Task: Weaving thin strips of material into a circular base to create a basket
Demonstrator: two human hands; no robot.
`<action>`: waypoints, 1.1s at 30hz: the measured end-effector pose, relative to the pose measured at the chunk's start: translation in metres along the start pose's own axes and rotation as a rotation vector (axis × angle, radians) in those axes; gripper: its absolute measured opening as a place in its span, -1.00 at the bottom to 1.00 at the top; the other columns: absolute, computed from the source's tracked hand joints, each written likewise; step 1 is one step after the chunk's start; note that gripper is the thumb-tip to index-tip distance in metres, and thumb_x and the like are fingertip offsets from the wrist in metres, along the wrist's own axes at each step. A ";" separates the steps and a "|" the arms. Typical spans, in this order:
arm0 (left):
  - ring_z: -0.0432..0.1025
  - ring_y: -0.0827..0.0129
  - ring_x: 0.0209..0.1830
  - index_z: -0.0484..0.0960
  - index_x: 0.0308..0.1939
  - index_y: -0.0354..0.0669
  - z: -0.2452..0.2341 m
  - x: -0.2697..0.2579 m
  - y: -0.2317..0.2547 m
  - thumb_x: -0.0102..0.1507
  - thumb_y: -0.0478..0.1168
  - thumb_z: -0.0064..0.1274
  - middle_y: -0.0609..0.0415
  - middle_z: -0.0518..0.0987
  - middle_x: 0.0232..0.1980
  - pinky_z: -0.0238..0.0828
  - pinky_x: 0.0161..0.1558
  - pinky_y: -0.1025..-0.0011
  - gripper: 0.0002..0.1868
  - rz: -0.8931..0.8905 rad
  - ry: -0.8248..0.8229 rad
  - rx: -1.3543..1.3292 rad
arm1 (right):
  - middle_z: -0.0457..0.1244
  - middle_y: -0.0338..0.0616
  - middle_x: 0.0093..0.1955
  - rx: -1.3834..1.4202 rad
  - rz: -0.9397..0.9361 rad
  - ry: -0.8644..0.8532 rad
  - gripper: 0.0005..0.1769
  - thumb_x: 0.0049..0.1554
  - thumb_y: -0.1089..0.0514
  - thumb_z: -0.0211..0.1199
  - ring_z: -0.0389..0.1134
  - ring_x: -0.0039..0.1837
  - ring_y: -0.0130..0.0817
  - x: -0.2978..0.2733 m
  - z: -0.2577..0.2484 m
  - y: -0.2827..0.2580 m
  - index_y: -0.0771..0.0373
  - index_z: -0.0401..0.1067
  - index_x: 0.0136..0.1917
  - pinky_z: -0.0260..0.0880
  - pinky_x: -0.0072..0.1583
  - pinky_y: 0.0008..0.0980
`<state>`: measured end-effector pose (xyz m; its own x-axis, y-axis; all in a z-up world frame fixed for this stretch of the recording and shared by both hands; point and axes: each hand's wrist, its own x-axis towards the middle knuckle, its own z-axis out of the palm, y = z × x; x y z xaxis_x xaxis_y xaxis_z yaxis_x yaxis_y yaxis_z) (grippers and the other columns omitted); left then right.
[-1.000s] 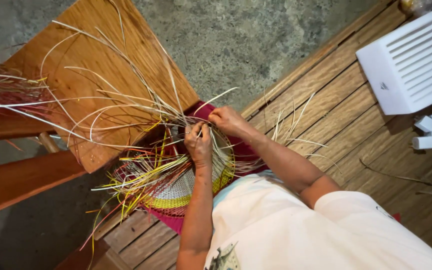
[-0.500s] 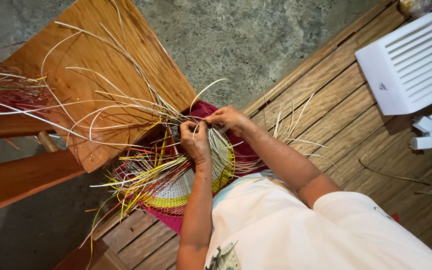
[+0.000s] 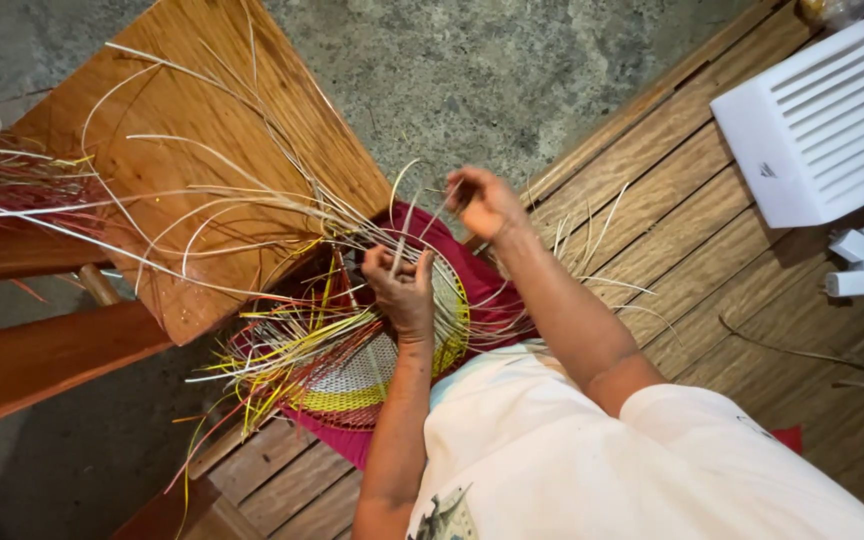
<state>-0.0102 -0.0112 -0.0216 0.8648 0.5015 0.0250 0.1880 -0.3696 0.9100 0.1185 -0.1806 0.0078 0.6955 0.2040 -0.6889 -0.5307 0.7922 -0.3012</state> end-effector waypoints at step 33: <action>0.41 0.15 0.05 0.66 -0.38 0.21 -0.103 -0.001 0.023 0.08 -0.04 0.35 0.20 0.52 -0.13 0.36 0.03 0.12 -0.85 0.236 -0.004 0.708 | 0.35 -0.20 -0.32 -1.089 0.020 -0.183 -0.77 0.07 0.19 0.37 0.22 -0.38 -0.61 -0.051 0.019 0.033 0.28 0.59 0.02 0.27 -0.40 -0.67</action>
<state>-0.0547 0.0604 0.0425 0.9206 0.3444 0.1839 0.2512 -0.8830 0.3964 0.0741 -0.1539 0.0457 0.6955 0.3648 -0.6190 -0.6224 -0.1245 -0.7727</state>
